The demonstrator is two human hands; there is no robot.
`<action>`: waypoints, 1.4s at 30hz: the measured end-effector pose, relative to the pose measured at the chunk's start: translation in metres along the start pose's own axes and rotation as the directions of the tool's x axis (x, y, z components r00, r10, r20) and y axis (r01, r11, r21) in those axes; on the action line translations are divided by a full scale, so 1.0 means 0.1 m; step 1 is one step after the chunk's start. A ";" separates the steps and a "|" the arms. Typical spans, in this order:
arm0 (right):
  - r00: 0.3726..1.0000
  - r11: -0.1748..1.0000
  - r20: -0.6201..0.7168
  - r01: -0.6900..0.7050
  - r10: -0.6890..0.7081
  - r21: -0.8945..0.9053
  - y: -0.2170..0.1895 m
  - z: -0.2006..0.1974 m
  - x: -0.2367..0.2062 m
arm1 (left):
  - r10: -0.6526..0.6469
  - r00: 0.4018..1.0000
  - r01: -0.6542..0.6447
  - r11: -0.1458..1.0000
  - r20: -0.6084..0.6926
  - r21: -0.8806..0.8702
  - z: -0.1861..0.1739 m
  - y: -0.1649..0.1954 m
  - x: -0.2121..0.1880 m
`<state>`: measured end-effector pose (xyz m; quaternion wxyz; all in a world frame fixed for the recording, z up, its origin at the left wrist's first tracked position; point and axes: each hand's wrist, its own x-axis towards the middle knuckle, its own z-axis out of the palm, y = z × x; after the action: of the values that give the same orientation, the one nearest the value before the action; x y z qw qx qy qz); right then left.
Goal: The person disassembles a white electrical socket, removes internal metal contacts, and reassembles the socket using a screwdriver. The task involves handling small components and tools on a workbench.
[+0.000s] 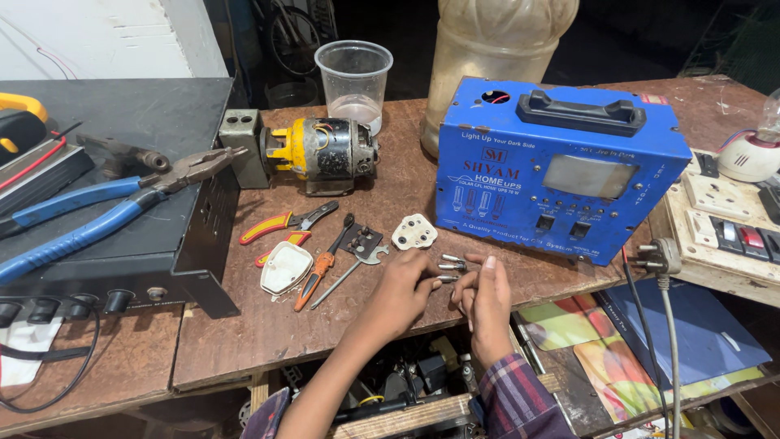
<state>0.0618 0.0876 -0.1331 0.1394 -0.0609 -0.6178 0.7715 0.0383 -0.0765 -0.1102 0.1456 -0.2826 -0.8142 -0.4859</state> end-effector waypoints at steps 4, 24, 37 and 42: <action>0.999 0.999 0.039 0.000 0.001 -0.032 0.02 0.02 0.02 | 0.010 0.999 -0.005 0.991 -0.036 0.132 -0.01 0.09 -0.01; 0.998 0.987 0.061 0.003 0.007 -0.158 0.04 0.02 0.00 | -0.156 0.888 0.426 0.630 -0.432 0.649 -1.11 0.08 -0.60; 1.000 0.912 -0.024 -0.018 0.009 -0.410 0.28 0.08 0.06 | -0.401 0.838 0.357 0.916 -0.370 -0.185 -0.65 -0.05 -0.53; 0.979 0.984 0.205 0.036 0.001 -0.176 0.48 0.54 0.17 | -0.688 0.713 0.603 0.700 -0.136 -0.382 -0.32 -0.23 -0.46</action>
<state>0.0249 0.0328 -0.1665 0.0761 0.0117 -0.6962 0.7137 0.0595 -0.1277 -0.1347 0.0269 0.0734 -0.7465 -0.6608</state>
